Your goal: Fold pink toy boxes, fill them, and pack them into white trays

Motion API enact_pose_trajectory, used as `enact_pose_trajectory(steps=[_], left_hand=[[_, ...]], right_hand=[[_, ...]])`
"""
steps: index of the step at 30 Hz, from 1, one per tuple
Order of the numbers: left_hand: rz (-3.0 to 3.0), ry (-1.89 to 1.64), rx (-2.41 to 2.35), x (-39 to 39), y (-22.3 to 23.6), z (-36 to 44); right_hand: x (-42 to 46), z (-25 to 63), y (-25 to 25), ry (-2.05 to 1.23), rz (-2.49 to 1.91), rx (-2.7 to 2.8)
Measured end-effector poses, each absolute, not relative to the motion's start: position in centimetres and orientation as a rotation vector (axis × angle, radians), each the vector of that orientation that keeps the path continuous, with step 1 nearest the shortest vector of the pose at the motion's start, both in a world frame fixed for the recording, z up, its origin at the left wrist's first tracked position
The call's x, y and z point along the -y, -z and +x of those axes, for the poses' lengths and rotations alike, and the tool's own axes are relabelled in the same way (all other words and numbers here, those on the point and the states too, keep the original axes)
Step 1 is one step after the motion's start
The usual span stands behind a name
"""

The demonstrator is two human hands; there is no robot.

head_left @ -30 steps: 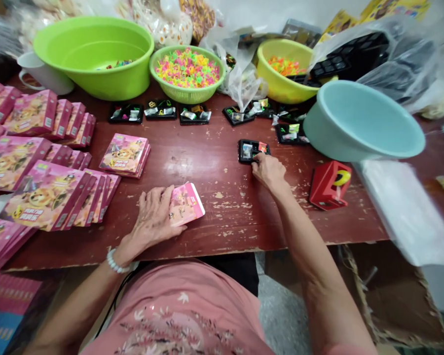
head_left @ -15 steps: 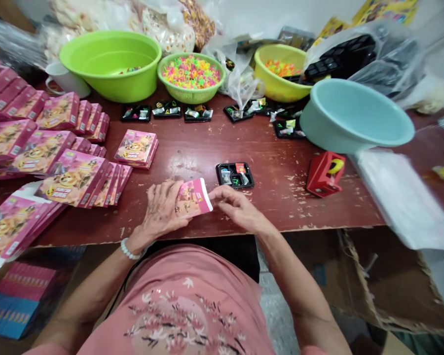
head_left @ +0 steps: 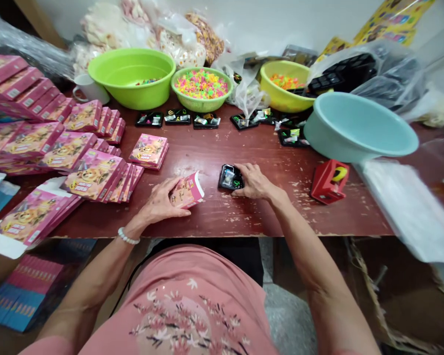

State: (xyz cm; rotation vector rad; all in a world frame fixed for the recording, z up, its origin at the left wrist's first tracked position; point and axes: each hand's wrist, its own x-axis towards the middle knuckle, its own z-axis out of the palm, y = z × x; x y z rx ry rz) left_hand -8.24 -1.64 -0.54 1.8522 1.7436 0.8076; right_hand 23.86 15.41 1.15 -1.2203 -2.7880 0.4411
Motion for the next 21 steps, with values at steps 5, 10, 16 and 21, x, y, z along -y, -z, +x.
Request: enact_pose_trajectory(steps=[5,10,16,21], left_hand=[[1.974,-0.612,-1.900,1.0,0.2,-7.1],[2.046,-0.496,-1.949,0.8,-0.2,-6.7],[2.153,-0.343,-1.853,0.5,-0.4,-6.6],[2.204,-0.260,-1.789,0.5,0.6,-6.6]], right_hand=[[-11.7,21.3,-2.3,-0.426,-1.151,2.637],[-9.0,19.8,-2.3,-0.548,-1.063,2.661],[-8.5,19.1,-1.1,-0.719,-0.852,2.688],[-8.8,20.2,-0.2,-0.917,-0.885,2.536]])
